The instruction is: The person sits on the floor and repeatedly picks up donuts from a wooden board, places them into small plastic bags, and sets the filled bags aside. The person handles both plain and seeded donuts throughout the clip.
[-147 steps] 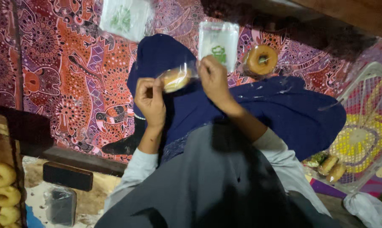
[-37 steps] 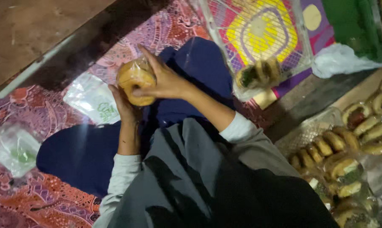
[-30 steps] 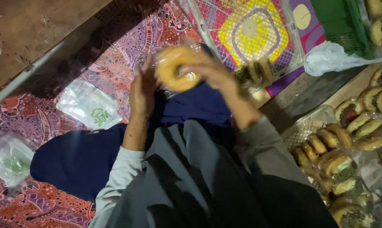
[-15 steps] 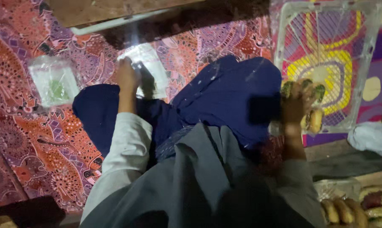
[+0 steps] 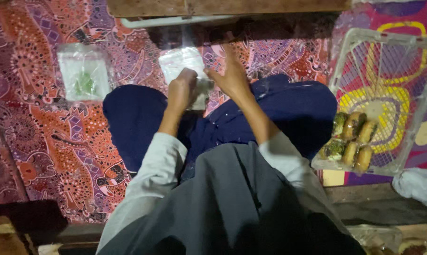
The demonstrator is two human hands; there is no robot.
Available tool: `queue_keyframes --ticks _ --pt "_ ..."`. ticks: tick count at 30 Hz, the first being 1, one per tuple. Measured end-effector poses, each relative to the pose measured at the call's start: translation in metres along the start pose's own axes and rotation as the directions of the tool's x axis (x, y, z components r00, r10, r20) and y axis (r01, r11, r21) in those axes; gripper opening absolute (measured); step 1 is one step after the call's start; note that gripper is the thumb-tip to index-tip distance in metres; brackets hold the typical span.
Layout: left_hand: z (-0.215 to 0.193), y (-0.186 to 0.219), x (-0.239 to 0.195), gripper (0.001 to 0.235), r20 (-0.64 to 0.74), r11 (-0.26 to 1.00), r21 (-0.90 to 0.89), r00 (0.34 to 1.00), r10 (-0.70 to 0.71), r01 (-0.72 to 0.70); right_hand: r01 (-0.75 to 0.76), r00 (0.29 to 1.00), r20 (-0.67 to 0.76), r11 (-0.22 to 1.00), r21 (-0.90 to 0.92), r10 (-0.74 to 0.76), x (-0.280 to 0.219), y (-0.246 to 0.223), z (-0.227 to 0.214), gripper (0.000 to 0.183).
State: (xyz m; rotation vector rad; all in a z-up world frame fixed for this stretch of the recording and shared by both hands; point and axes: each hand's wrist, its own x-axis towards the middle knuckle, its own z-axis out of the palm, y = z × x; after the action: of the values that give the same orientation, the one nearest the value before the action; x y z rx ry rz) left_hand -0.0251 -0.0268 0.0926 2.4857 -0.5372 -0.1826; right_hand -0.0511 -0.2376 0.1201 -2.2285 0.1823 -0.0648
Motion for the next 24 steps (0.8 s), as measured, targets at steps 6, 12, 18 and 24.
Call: queue_keyframes --ticks 6,12,18,24 --pt "-0.067 0.044 0.008 0.072 -0.489 0.890 -0.433 0.867 -0.099 -0.142 0.177 0.958 0.206 0.978 0.113 -0.197 0.033 -0.076 -0.010 0.014" --pt "-0.070 0.043 0.034 0.043 -0.396 0.798 -0.600 0.845 -0.360 0.059 0.489 0.839 -0.191 0.860 -0.144 -0.509 0.011 -0.114 -0.049 0.031" --pt "-0.055 0.103 0.012 0.033 -0.446 0.869 -0.422 0.894 0.049 -0.258 0.295 0.954 0.092 0.948 -0.119 -0.286 -0.005 -0.086 -0.058 0.045" --pt "-0.037 0.122 0.059 0.057 -0.249 0.145 -0.966 0.911 -0.327 -0.212 0.450 0.892 0.029 0.892 0.029 -0.451 0.017 -0.059 -0.076 0.069"
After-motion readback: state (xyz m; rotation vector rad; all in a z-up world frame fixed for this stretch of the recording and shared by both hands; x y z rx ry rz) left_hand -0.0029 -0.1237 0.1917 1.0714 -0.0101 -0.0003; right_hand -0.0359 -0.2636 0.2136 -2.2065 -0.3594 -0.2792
